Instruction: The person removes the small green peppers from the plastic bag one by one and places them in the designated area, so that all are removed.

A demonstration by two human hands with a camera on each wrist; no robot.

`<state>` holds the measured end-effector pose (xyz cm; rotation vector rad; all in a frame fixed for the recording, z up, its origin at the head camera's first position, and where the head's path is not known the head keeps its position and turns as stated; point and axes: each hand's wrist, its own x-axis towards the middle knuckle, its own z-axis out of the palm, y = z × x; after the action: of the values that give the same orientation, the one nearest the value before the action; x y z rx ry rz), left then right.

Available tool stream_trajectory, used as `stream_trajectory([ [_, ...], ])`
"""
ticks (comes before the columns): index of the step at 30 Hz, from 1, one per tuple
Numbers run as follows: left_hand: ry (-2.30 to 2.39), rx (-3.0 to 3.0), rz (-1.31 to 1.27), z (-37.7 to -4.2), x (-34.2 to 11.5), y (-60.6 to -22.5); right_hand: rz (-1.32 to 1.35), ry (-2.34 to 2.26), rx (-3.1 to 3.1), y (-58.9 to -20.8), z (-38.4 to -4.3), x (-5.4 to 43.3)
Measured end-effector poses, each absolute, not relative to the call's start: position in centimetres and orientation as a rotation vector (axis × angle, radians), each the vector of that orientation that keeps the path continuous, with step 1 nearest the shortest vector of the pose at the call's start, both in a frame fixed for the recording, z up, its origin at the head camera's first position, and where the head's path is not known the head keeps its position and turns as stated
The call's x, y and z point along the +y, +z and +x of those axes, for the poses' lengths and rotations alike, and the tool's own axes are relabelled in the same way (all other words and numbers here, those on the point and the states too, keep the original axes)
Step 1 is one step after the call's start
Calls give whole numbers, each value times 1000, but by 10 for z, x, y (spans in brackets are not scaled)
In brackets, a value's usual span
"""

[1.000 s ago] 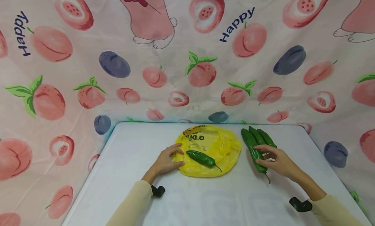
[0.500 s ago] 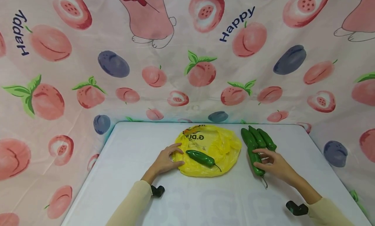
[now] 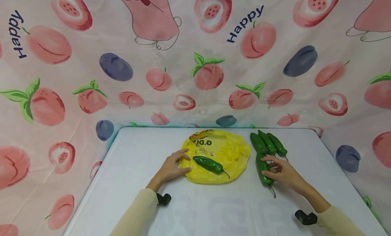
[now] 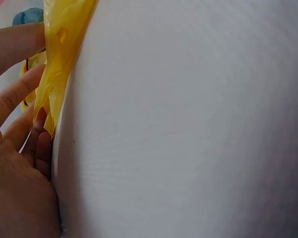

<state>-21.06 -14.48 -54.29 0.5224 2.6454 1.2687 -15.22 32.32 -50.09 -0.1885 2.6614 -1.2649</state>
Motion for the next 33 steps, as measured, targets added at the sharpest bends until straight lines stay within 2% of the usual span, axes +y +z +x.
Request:
stream_trajectory([
  [33,1289,2657,535,-212,-144,-546,-111,-1148,2677,-503,-152,322],
])
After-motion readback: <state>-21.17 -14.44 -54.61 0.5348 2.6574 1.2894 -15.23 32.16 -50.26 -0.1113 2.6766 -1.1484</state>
